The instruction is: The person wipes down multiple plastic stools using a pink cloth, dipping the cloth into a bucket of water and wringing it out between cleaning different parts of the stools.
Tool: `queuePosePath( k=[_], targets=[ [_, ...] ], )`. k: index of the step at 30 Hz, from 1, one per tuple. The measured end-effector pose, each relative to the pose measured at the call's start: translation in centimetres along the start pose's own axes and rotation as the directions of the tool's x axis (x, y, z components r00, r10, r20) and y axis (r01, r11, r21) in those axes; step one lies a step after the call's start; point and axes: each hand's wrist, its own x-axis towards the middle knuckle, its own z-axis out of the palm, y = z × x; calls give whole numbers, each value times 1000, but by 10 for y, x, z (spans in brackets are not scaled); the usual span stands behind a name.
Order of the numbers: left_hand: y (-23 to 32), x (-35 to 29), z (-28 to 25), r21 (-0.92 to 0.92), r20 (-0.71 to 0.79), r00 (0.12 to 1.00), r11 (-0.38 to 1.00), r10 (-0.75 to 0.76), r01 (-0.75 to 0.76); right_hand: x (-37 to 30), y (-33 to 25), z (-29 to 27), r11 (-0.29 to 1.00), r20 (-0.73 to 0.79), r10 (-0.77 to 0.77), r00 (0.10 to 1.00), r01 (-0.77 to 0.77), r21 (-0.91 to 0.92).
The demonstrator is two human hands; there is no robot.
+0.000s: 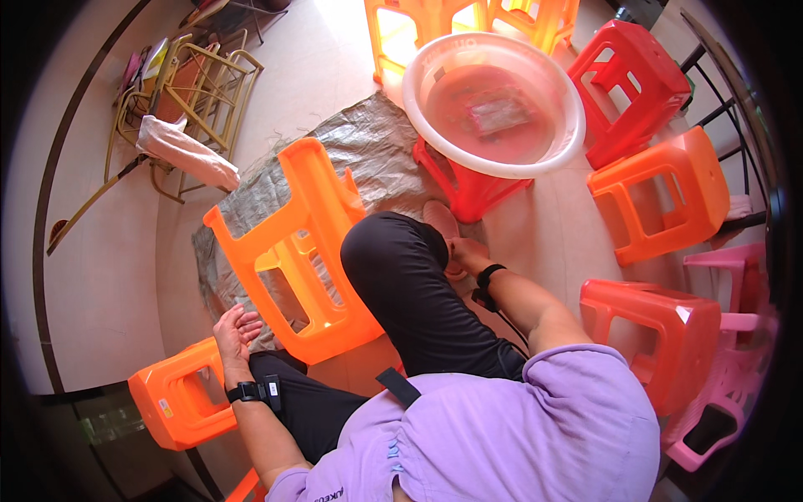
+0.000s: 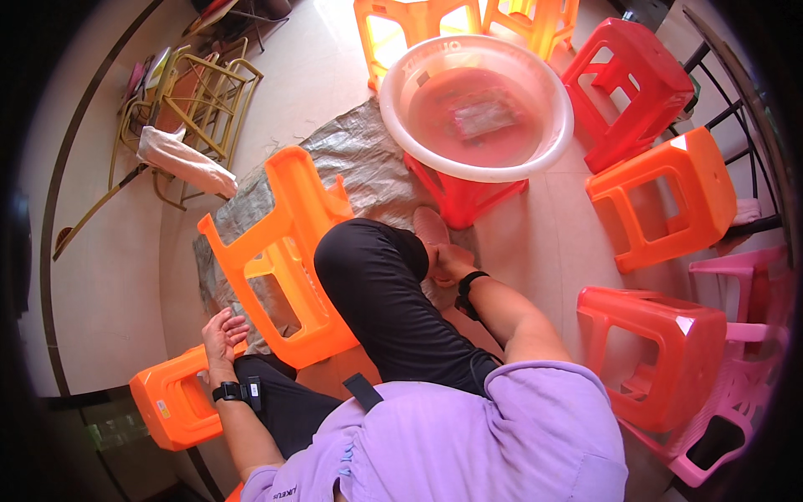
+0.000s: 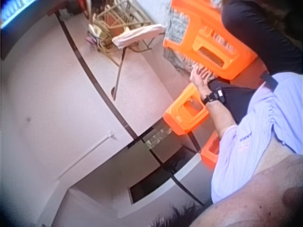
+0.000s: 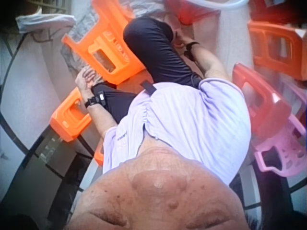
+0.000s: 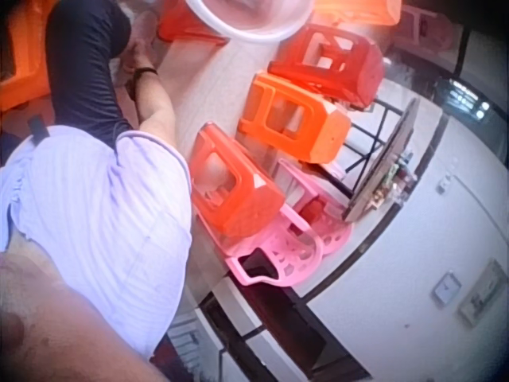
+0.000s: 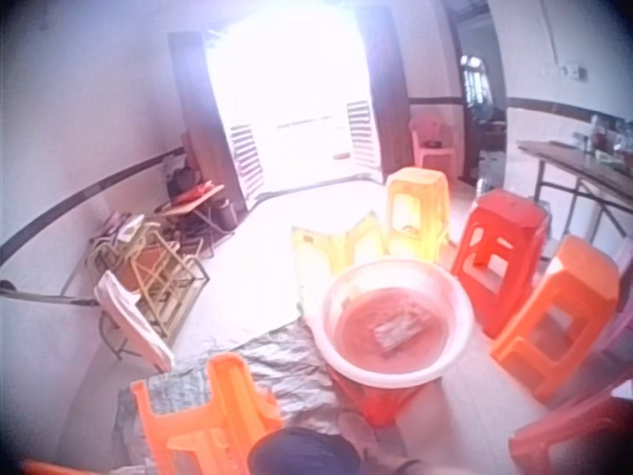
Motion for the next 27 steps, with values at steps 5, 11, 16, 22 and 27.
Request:
queuePosePath(
  k=[5,11,16,22,27],
  targets=[
    [-1,3,6,10,3,1000,1000,-10,10,-8,4,-1,992,-93,75,993,-84,-99],
    [-1,2,3,-3,3,1000,1000,-16,16,-3,1,-21,944,94,-234,968,249,-214],
    [0,-2,-2,-6,-4,1000,1000,-8,8,47,31,-19,924,360,-261,896,340,-175],
    [-5,-5,-13,-13,-52,998,1000,-22,21,14,-13,-1,963,-27,-108,994,98,-253],
    [-6,0,-9,-4,-32,999,1000,-18,17,17,6,20,949,-34,163,986,-148,278]
  ],
)
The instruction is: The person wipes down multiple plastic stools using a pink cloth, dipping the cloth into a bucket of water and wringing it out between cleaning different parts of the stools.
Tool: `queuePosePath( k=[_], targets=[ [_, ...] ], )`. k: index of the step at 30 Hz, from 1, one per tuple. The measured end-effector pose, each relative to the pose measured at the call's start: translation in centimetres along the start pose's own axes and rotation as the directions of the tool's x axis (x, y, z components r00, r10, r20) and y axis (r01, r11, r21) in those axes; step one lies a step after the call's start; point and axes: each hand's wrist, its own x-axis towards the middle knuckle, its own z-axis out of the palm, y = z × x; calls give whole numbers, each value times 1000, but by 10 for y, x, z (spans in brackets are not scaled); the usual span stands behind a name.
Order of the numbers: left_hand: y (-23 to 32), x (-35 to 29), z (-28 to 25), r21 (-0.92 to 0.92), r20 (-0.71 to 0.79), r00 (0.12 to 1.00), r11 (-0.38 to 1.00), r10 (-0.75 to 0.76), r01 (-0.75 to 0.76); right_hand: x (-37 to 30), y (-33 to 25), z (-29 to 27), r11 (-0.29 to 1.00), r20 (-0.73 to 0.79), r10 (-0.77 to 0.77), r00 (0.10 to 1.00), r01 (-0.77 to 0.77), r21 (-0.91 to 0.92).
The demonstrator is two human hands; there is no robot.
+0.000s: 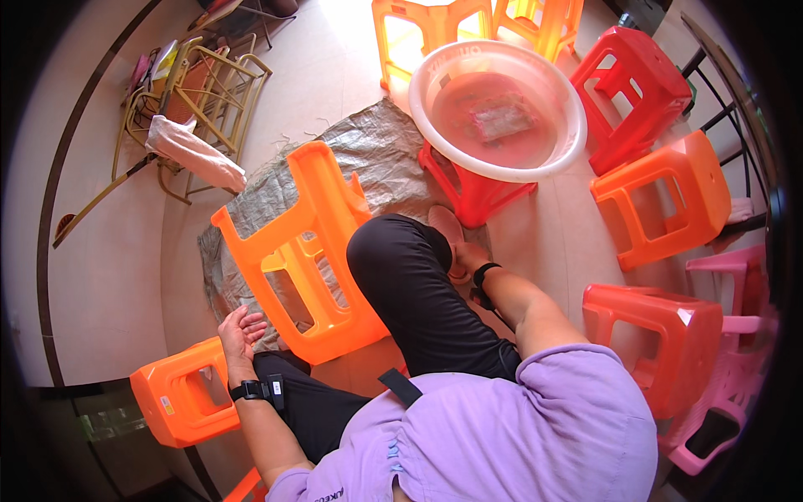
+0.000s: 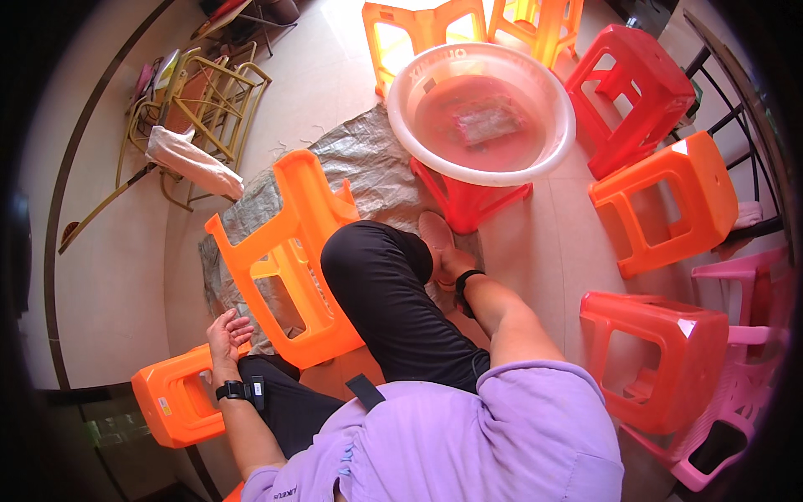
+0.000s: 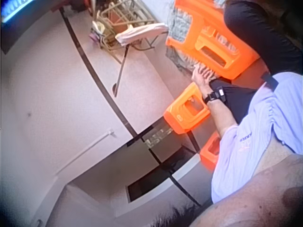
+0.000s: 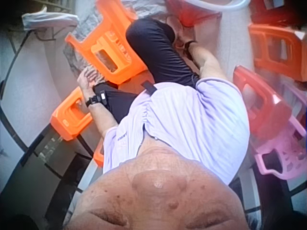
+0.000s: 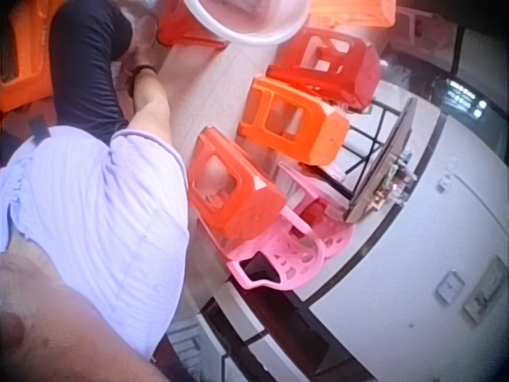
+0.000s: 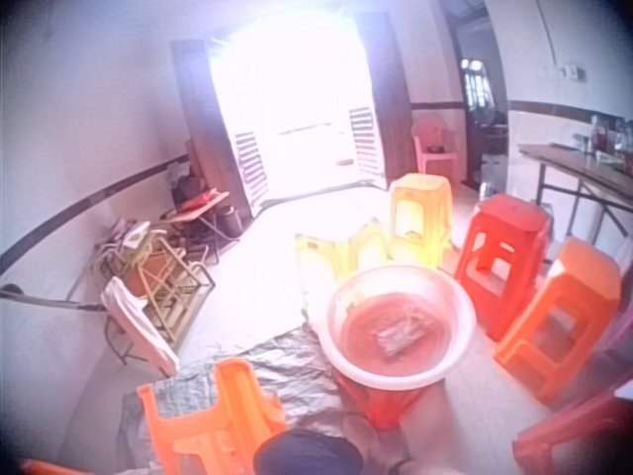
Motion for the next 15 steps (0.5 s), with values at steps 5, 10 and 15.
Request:
queuePosePath(
  k=[5,10,15],
  targets=[
    [3,4,8,-1,51,999,1000,7,-7,15,21,-27,974,267,-225,937,220,51],
    [0,-2,-8,8,-9,1000,1000,-1,1,-22,-39,-38,965,435,-58,898,162,-207],
    [6,0,8,11,17,1000,1000,7,-7,14,7,-27,860,254,-256,933,340,-381]
  ],
)
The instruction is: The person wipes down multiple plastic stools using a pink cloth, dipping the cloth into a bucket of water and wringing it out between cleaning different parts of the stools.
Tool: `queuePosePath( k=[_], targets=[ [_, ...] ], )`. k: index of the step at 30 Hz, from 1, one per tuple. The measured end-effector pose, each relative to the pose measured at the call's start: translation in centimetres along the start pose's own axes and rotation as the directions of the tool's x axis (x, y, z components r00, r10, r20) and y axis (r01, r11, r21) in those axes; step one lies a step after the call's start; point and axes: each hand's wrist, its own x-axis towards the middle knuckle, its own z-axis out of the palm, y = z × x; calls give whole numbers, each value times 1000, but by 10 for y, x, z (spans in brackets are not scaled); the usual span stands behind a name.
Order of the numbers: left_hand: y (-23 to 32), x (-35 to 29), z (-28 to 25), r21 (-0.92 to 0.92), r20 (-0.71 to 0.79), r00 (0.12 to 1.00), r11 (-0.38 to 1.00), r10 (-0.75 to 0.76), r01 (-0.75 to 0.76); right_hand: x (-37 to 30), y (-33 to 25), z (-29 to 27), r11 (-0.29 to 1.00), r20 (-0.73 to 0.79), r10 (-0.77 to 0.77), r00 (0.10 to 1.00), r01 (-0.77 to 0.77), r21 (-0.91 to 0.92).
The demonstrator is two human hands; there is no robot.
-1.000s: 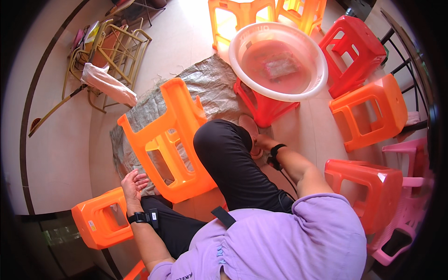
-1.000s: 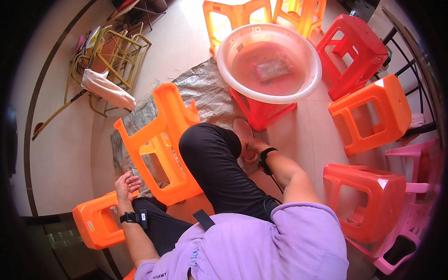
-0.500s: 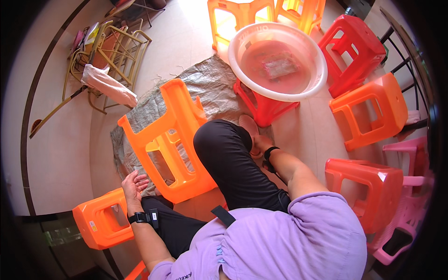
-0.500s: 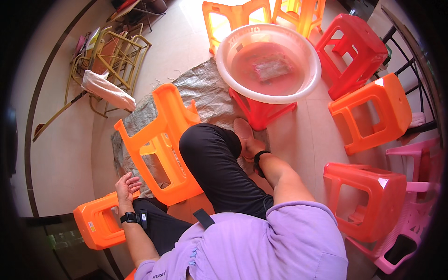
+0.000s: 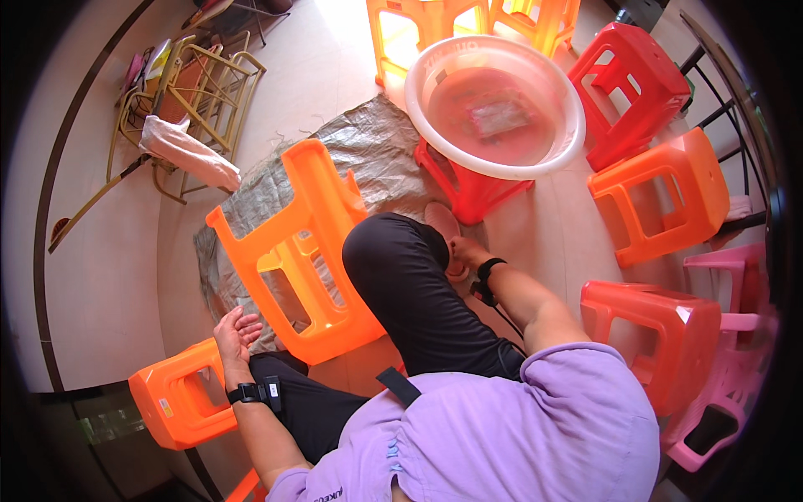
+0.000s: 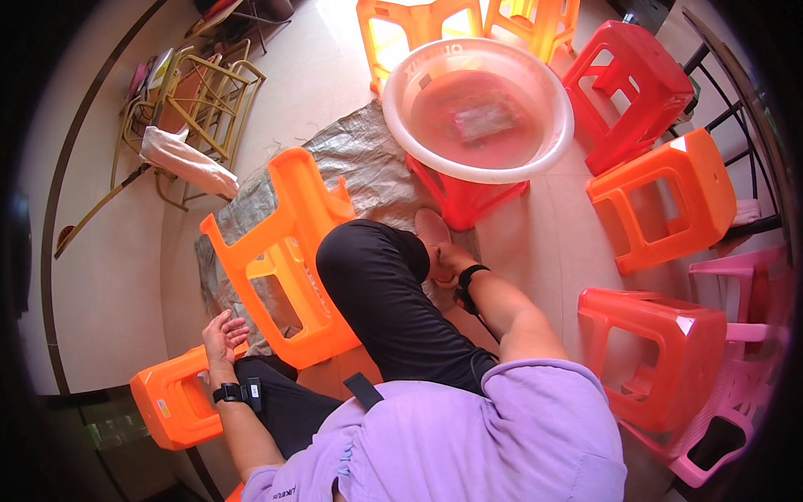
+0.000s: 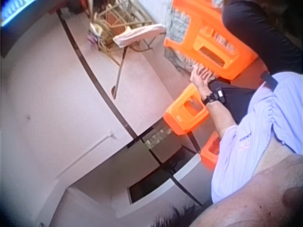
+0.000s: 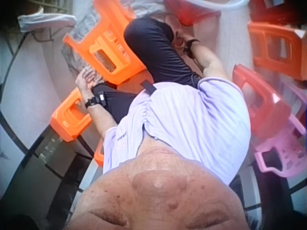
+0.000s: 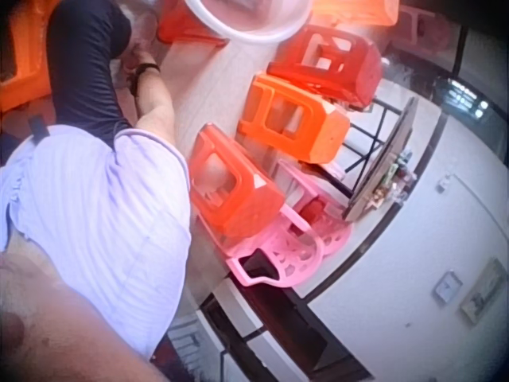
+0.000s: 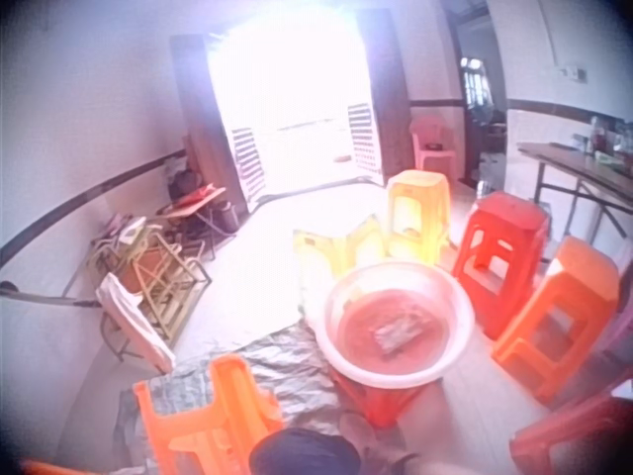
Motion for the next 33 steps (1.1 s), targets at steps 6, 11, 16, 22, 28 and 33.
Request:
queuePosePath(
  k=[6,11,16,22,28,33],
  targets=[
    [1,1,6,-9,26,1000,1000,2,-1,-8,-3,14,865,-107,330,938,-255,432],
    [-2,-2,-5,1,-9,1000,1000,-1,1,-46,-56,-3,828,67,155,986,-167,535],
    [-1,1,-3,-3,27,1000,1000,9,-9,-27,-11,13,825,-33,-122,992,120,552],
    [-4,-1,-10,-4,-18,1000,1000,4,-4,-30,-40,12,546,167,50,985,-168,821],
    [-7,2,-13,-9,15,1000,1000,6,-6,-21,7,60,999,-308,-51,950,53,-3],
    [0,-2,-4,-14,16,1000,1000,-2,2,-7,22,43,956,-70,-78,995,94,277]
  ],
)
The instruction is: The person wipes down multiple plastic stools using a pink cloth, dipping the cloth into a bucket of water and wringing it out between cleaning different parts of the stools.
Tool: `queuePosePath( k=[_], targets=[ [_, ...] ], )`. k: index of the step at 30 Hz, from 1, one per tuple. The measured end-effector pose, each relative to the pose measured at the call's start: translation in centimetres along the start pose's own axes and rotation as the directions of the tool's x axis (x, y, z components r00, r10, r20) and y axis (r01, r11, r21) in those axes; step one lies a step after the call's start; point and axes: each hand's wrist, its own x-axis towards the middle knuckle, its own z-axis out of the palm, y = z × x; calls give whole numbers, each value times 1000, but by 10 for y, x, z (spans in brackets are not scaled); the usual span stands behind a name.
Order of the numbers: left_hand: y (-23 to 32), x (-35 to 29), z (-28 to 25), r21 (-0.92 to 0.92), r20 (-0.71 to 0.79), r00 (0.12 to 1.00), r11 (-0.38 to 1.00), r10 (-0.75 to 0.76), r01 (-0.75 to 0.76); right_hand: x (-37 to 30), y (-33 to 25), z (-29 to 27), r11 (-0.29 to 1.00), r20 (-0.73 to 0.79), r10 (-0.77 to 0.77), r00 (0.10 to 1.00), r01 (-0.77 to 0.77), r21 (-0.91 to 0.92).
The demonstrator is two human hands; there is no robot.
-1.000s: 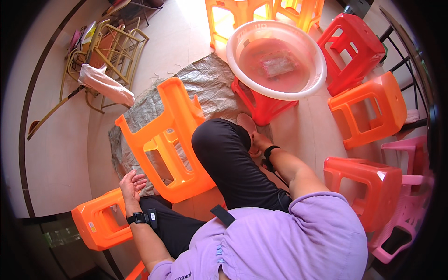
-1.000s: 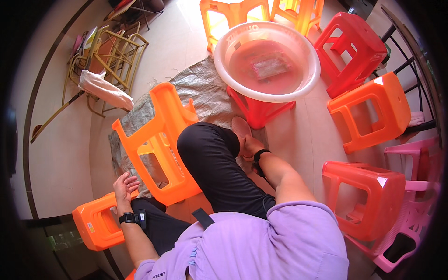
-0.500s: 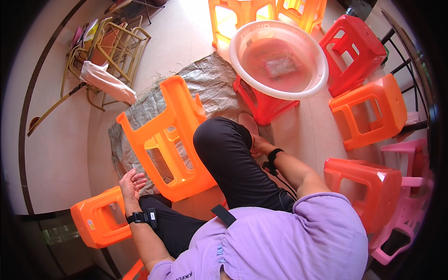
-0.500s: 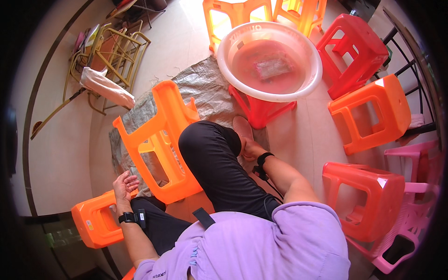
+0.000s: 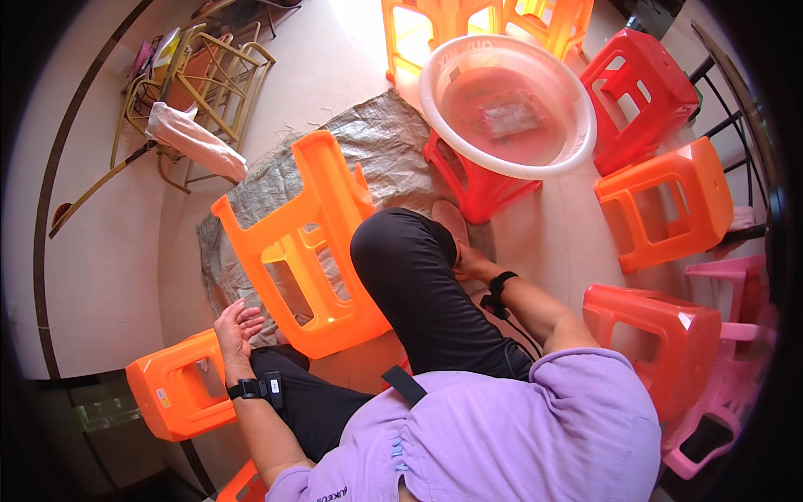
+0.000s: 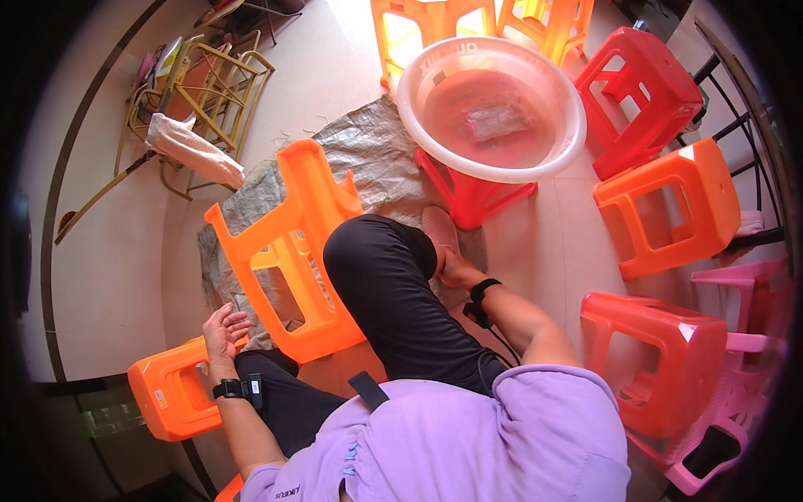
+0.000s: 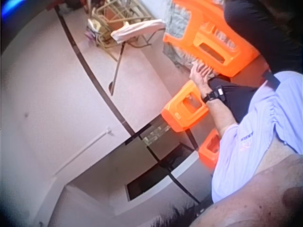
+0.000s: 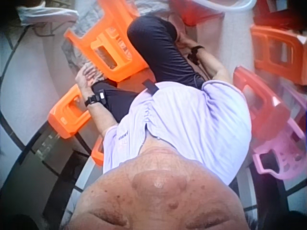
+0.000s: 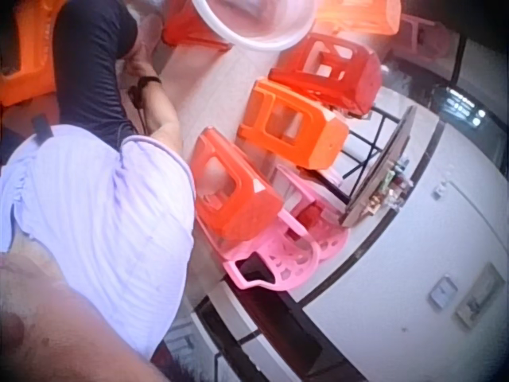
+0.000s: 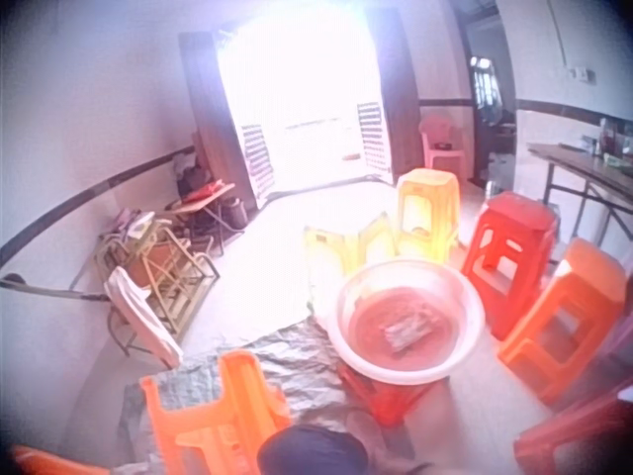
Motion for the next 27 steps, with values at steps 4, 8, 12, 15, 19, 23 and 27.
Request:
queuePosePath(
  k=[4,8,12,15,19,23,27],
  targets=[
    [-6,2,-14,13,-24,1000,1000,2,-2,-23,-78,-24,992,142,-1,990,20,-127],
    [-3,8,-3,23,14,1000,1000,0,0,-8,-47,-10,813,-1,465,885,-426,397],
    [-5,7,-6,29,-6,1000,1000,8,-8,-35,-110,-20,982,-127,41,991,-64,-180],
    [-2,8,2,32,22,999,999,28,-28,-17,-67,-16,915,-201,313,928,-351,-198],
    [-3,6,3,29,13,1000,1000,12,-13,-14,-67,-14,864,-155,487,859,-448,230],
    [-4,4,-5,1,14,1000,1000,4,-4,-33,-107,-38,989,152,143,978,-136,-60],
    [-3,-1,-4,-1,3,1000,1000,4,-4,-5,-78,-53,985,267,143,953,-111,-134]
  ],
)
